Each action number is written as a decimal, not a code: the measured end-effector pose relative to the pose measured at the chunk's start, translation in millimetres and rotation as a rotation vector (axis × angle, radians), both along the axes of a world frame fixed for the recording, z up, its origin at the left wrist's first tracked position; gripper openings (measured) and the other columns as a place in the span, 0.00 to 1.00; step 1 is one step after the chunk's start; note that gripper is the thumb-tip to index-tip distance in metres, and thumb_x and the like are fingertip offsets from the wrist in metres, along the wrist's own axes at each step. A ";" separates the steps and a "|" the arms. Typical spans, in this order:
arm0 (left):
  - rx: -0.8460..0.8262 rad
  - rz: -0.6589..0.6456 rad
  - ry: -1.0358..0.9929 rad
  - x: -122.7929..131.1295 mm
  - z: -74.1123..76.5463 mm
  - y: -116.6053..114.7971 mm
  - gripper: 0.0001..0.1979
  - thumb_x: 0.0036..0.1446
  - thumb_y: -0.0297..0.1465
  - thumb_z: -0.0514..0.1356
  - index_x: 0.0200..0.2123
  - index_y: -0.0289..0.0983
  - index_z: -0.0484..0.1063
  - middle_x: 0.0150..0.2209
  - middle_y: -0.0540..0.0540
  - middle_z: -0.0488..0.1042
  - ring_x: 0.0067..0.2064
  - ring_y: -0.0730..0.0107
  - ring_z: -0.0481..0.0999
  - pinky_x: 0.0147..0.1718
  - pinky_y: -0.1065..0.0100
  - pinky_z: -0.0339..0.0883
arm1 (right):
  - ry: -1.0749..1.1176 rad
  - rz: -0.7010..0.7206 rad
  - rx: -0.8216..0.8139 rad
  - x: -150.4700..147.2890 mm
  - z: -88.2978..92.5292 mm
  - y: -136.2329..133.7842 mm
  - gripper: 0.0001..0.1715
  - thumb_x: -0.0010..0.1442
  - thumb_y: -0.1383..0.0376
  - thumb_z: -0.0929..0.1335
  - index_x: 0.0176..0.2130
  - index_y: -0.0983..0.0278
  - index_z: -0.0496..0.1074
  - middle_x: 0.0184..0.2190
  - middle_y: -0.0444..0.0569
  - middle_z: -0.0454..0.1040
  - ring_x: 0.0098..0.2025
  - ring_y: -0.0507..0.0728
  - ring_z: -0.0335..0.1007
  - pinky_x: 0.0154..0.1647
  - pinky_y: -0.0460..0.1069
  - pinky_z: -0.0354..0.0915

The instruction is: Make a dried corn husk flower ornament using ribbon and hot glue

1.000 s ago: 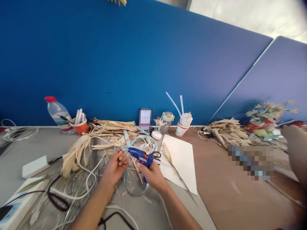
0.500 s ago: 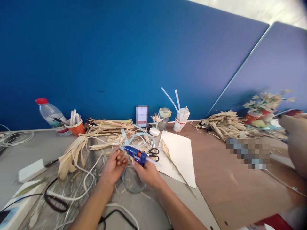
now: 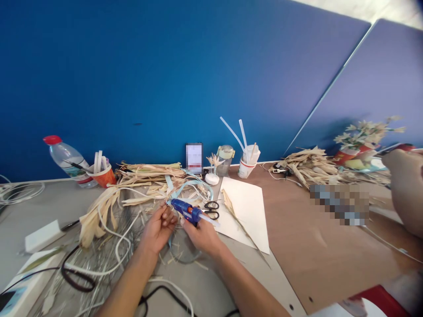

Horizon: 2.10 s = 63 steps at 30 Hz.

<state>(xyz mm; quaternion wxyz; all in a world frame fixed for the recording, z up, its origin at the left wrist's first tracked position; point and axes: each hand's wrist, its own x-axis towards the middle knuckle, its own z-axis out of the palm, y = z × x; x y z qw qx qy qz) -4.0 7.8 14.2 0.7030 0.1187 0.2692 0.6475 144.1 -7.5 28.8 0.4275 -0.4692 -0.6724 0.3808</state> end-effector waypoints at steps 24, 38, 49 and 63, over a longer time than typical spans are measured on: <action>0.022 0.000 -0.010 -1.7 -2.2 0.7 0.07 0.55 0.19 0.57 0.28 0.35 0.64 0.16 0.59 0.58 0.15 0.83 0.54 0.19 0.76 0.59 | -0.094 -0.032 0.024 -1.2 0.0 -3.6 0.08 0.56 0.62 0.64 0.32 0.65 0.69 0.29 0.48 0.71 0.31 0.55 0.67 0.34 0.48 0.63; 0.024 0.000 -0.002 -3.9 -4.5 1.7 0.07 0.56 0.19 0.56 0.28 0.35 0.65 0.16 0.58 0.59 0.15 0.84 0.54 0.20 0.76 0.59 | -0.068 -0.003 0.038 0.4 0.5 -3.6 0.08 0.55 0.63 0.64 0.32 0.64 0.71 0.30 0.48 0.73 0.32 0.55 0.67 0.36 0.48 0.62; 0.024 -0.010 0.002 -4.2 -5.5 1.7 0.07 0.55 0.19 0.57 0.29 0.35 0.65 0.17 0.58 0.59 0.15 0.84 0.55 0.20 0.76 0.59 | -0.108 -0.012 0.009 2.3 5.2 -4.3 0.09 0.56 0.63 0.64 0.31 0.64 0.72 0.28 0.47 0.73 0.32 0.56 0.67 0.36 0.49 0.63; 0.011 0.004 0.017 -4.7 -4.6 1.6 0.07 0.52 0.20 0.59 0.29 0.36 0.65 0.17 0.59 0.58 0.15 0.84 0.55 0.20 0.75 0.58 | -0.088 0.001 0.023 3.5 4.7 -4.5 0.08 0.55 0.64 0.64 0.33 0.64 0.72 0.30 0.48 0.74 0.33 0.56 0.67 0.36 0.49 0.64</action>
